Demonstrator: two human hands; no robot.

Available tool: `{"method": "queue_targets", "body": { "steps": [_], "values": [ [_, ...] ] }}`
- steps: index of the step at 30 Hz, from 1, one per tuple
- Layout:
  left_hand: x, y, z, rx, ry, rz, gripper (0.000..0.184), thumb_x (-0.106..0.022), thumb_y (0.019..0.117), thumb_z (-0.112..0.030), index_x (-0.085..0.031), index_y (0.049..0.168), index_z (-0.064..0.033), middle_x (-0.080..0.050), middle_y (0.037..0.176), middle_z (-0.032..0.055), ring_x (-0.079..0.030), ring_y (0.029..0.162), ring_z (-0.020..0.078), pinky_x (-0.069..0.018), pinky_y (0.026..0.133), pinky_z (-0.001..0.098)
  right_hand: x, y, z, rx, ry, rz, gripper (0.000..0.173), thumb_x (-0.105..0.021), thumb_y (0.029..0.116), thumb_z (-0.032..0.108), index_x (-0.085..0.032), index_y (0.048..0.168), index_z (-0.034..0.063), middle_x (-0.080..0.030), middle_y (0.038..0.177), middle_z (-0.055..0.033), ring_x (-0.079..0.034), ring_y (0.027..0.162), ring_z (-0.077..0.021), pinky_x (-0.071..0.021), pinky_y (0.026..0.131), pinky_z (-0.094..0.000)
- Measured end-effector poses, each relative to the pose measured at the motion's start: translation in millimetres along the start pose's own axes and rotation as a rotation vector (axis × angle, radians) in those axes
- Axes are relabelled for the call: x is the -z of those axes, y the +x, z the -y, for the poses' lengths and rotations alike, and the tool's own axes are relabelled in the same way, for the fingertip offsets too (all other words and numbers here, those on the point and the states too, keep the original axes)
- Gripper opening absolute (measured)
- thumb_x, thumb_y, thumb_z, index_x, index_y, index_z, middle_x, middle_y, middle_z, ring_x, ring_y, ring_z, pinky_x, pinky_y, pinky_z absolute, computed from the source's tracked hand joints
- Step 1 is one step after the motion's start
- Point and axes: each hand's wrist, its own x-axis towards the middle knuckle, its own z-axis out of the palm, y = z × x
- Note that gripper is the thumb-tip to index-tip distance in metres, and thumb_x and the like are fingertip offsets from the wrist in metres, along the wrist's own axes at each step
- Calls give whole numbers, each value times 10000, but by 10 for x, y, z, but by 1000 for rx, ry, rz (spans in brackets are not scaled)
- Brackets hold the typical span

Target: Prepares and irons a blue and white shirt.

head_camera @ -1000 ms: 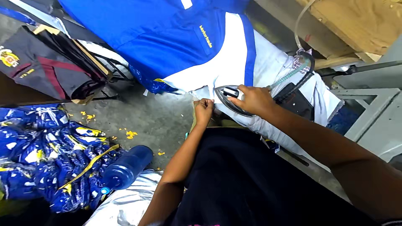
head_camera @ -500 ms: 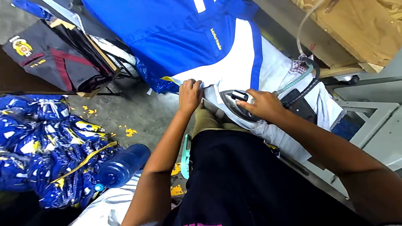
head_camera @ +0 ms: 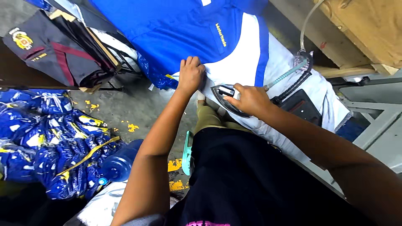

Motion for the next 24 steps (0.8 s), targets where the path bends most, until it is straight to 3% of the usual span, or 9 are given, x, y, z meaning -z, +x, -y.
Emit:
{"method": "queue_targets", "body": {
  "steps": [5,9,13,18,21,24],
  "values": [
    [37,39,93,-8,-34,25,184,-596,983,-88,-751,1014,8,-665,1091,252,-607,1099,465,-439,906,623,-78,-172,-255,-8,-38,-64,596,-575,1006,539,-679,1193,-17,-716,904,-261,-716,840,-482,-537,682,-646],
    [48,108,120,-20,-34,52,172,-616,974,-88,-760,1018,-6,-663,1089,247,-601,1108,458,-430,920,619,22,27,-20,-47,-27,-24,605,-546,1022,555,-663,1237,2,-724,982,-252,-714,934,-470,-535,756,-641],
    [44,115,117,-22,-21,64,171,-619,971,-87,-756,1015,4,-666,1098,257,-604,1114,467,-431,927,634,11,53,18,-3,-12,-14,586,-539,1024,559,-662,1230,24,-720,976,-230,-713,931,-444,-531,749,-624],
    [82,96,119,-15,-15,60,175,-634,974,-114,-753,1006,10,-665,1094,258,-604,1111,470,-434,921,633,-155,-250,-343,95,-35,-61,572,-585,995,551,-694,1130,6,-714,895,-228,-715,808,-447,-539,661,-624],
    [86,80,117,-5,-27,65,173,-630,975,-106,-752,1007,12,-663,1093,257,-603,1113,466,-430,929,633,-136,-218,-314,66,-34,-56,585,-572,996,563,-698,1160,16,-722,895,-228,-718,828,-447,-539,679,-623],
    [97,93,130,-13,-15,78,171,-635,970,-108,-758,1010,4,-665,1094,254,-602,1112,463,-431,927,631,-7,-30,-79,23,-24,20,617,-534,1018,582,-661,1270,33,-725,972,-239,-711,932,-456,-524,765,-640]
  ]
}}
